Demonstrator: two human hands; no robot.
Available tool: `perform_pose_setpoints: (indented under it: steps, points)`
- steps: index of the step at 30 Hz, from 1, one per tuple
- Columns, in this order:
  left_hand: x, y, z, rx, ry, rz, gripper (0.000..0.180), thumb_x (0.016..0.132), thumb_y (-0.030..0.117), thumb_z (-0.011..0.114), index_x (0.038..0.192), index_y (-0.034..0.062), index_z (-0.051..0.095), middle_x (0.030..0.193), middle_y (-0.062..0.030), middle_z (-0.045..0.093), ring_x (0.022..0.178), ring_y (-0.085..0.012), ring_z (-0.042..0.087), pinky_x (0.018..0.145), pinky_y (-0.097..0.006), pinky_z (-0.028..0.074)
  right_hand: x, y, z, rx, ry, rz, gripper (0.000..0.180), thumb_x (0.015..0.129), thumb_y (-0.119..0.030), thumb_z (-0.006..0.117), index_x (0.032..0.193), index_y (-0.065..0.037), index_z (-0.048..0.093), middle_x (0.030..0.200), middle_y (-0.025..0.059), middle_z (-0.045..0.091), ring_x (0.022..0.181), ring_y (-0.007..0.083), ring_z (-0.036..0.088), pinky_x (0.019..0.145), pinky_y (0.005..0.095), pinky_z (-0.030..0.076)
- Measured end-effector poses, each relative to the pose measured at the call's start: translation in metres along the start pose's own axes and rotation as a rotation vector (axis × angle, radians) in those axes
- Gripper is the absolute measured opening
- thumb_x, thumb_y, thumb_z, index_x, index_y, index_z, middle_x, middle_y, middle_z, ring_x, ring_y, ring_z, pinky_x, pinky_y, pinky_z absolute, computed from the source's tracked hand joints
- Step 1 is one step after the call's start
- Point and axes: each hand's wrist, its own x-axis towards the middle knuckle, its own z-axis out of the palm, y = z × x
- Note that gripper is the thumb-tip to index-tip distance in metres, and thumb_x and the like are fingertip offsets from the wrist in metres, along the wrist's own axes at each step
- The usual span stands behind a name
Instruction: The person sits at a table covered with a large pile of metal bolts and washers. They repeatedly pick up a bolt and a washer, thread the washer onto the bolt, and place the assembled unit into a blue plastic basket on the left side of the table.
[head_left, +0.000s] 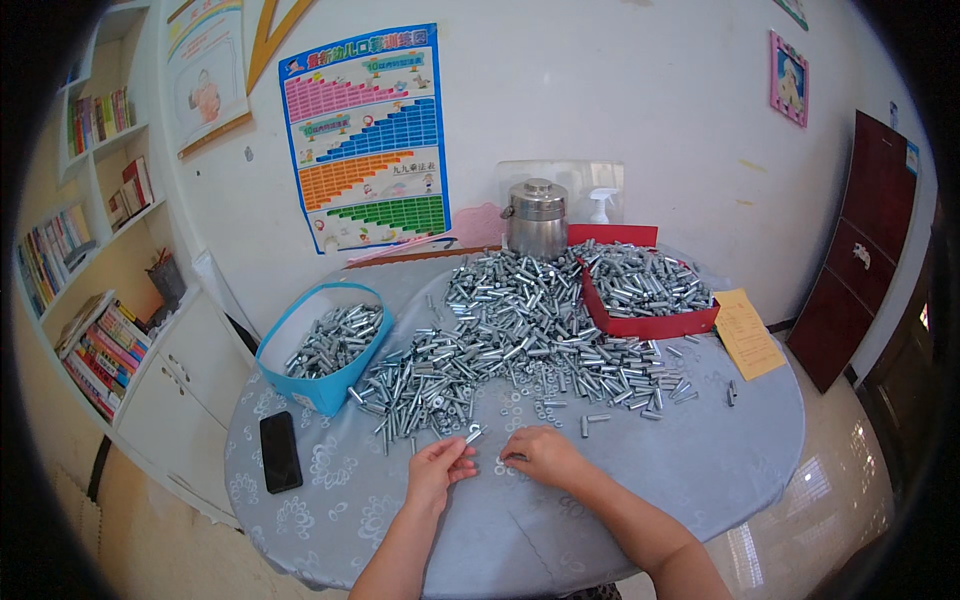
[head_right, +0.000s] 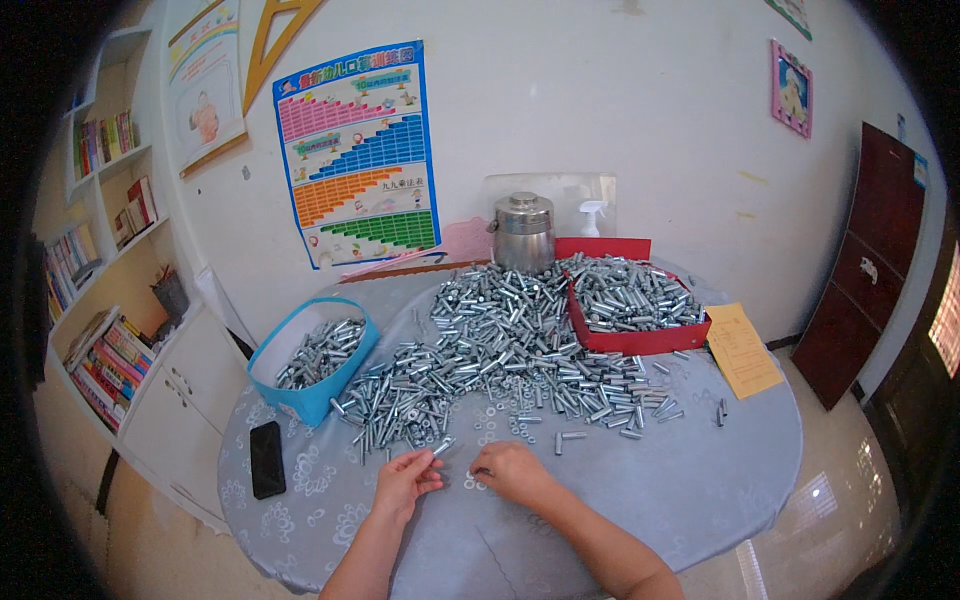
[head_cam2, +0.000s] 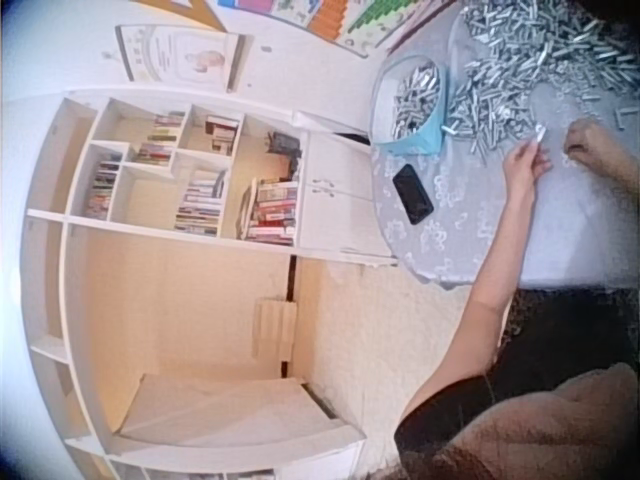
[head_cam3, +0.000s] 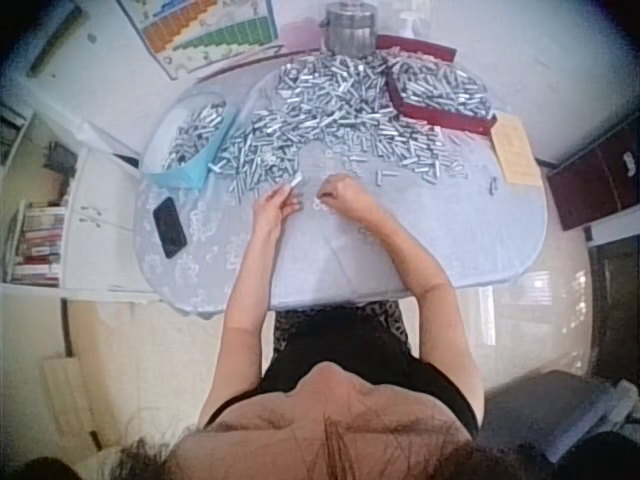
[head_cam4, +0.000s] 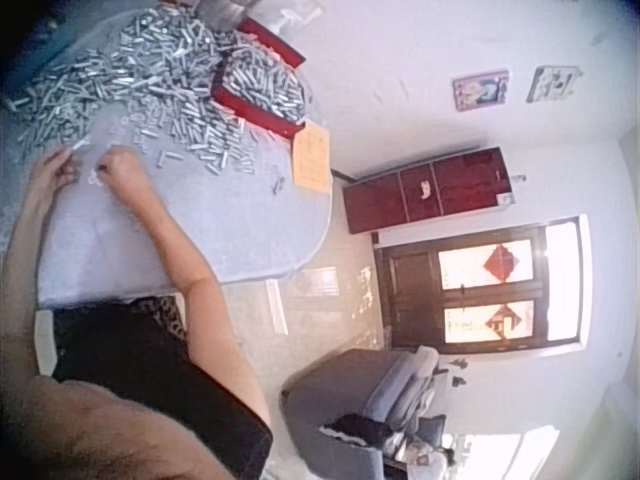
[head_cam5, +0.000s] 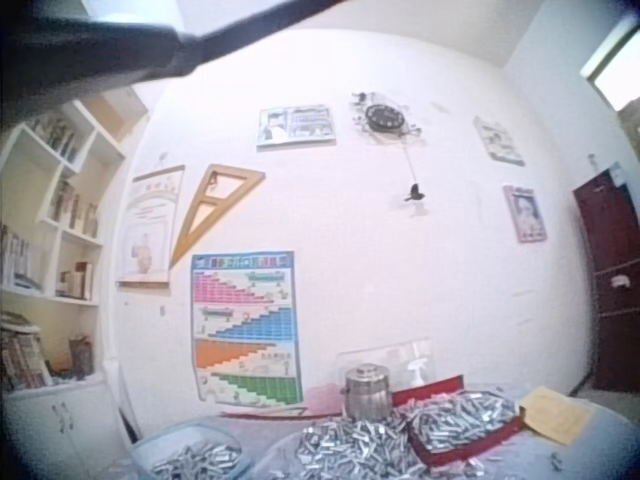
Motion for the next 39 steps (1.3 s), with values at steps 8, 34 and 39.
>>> perform_pose_setpoints:
  steps: [8,34,39]
  points:
    - [-0.001,-0.005,0.002,0.031,-0.038,-0.033,0.021,0.081,0.010,0.058,0.096,-0.0036,0.057,0.083,-0.0125,0.061,0.063,-0.0140,0.058,0.058,-0.028,0.053,-0.003,-0.001,-0.001,-0.019,0.115,0.043,0.011,0.072,-0.015,0.062,0.077,-0.004,0.063,0.077,0.0086,0.060,0.073,0.0260,0.057,0.066,0.0349,0.045]
    - [-0.002,-0.010,0.005,-0.001,-0.207,-0.109,0.020,0.082,0.013,0.057,0.095,-0.0026,0.057,0.082,-0.0127,0.062,0.062,-0.0133,0.059,0.056,-0.025,0.052,-0.005,-0.001,0.009,1.102,0.285,0.413,0.013,0.077,-0.007,0.063,0.087,0.000,0.061,0.092,0.0056,0.061,0.081,0.0094,0.056,0.072,0.0225,0.045]
    - [0.001,-0.013,0.002,-0.076,-0.241,-0.122,0.018,0.083,0.013,0.056,0.092,-0.0032,0.057,0.082,-0.0122,0.062,0.062,-0.0126,0.059,0.058,-0.026,0.053,-0.002,-0.002,0.001,1.217,0.271,0.462,0.012,0.079,-0.009,0.061,0.088,-0.001,0.061,0.094,0.0055,0.061,0.083,0.0091,0.055,0.072,0.0219,0.045]
